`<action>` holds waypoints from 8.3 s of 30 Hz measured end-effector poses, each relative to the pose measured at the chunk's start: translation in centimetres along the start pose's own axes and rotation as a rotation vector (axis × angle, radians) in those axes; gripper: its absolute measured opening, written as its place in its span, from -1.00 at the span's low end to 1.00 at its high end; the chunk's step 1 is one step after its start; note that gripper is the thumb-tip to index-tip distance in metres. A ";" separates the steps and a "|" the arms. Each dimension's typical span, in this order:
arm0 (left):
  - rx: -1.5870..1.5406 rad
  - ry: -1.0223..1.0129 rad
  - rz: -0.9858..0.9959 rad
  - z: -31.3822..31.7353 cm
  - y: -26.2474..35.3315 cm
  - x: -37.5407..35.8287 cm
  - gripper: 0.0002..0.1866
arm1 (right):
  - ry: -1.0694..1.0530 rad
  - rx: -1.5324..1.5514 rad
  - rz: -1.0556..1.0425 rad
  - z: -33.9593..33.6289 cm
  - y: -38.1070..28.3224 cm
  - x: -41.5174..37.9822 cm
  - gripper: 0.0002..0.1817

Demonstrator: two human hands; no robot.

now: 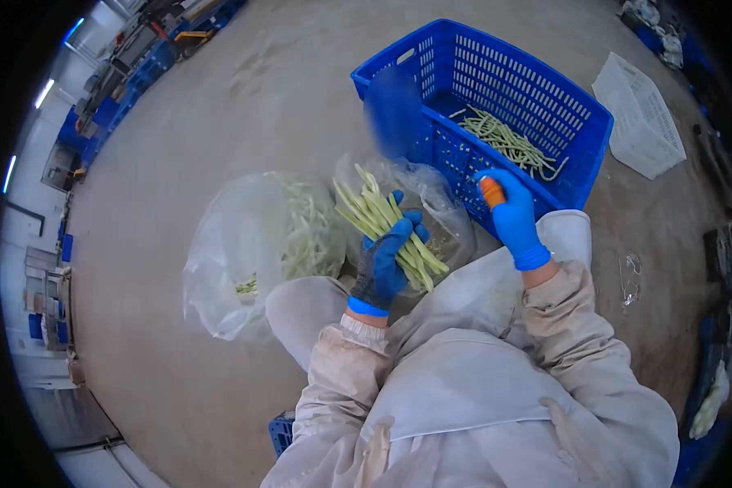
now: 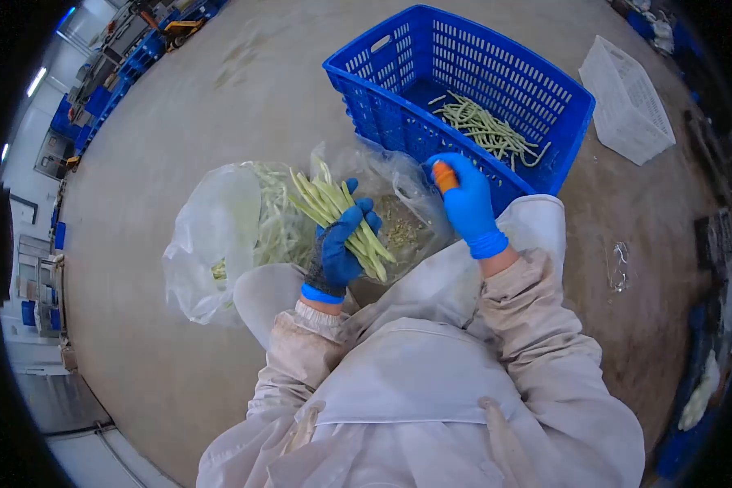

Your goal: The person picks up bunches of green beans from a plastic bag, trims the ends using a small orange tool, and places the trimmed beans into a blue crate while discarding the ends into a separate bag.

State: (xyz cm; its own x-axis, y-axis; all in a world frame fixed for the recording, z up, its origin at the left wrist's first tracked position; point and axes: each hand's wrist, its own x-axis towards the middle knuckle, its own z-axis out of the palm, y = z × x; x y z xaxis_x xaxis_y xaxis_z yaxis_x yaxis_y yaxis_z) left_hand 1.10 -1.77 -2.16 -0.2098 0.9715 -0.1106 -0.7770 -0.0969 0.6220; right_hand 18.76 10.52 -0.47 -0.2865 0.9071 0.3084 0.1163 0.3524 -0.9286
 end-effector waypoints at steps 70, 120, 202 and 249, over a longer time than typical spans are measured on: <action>0.202 -0.186 -0.409 -1.4 1.3 -1.4 -0.39 | -0.077 -0.462 -0.328 -1.0 -2.7 3.7 -0.82; -0.312 0.017 -0.022 -1.9 1.1 0.4 -0.49 | -0.639 -0.038 0.202 1.0 -1.4 -0.3 -0.68; -0.111 0.022 0.014 -1.5 -1.3 0.4 -0.50 | -0.754 0.371 0.610 2.9 -1.0 -2.0 -0.69; -0.080 -0.090 0.175 -2.5 0.1 0.6 -0.68 | -0.882 0.244 0.578 2.4 -2.3 -1.6 -0.72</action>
State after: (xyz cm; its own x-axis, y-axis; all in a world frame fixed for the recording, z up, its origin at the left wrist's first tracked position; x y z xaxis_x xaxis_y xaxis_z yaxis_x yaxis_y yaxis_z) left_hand -0.57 -1.68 -4.08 -0.2942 0.9535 0.0654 -0.7791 -0.2789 0.5614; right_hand 16.63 7.69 0.71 -0.8438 0.4012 -0.3564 0.2893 -0.2193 -0.9318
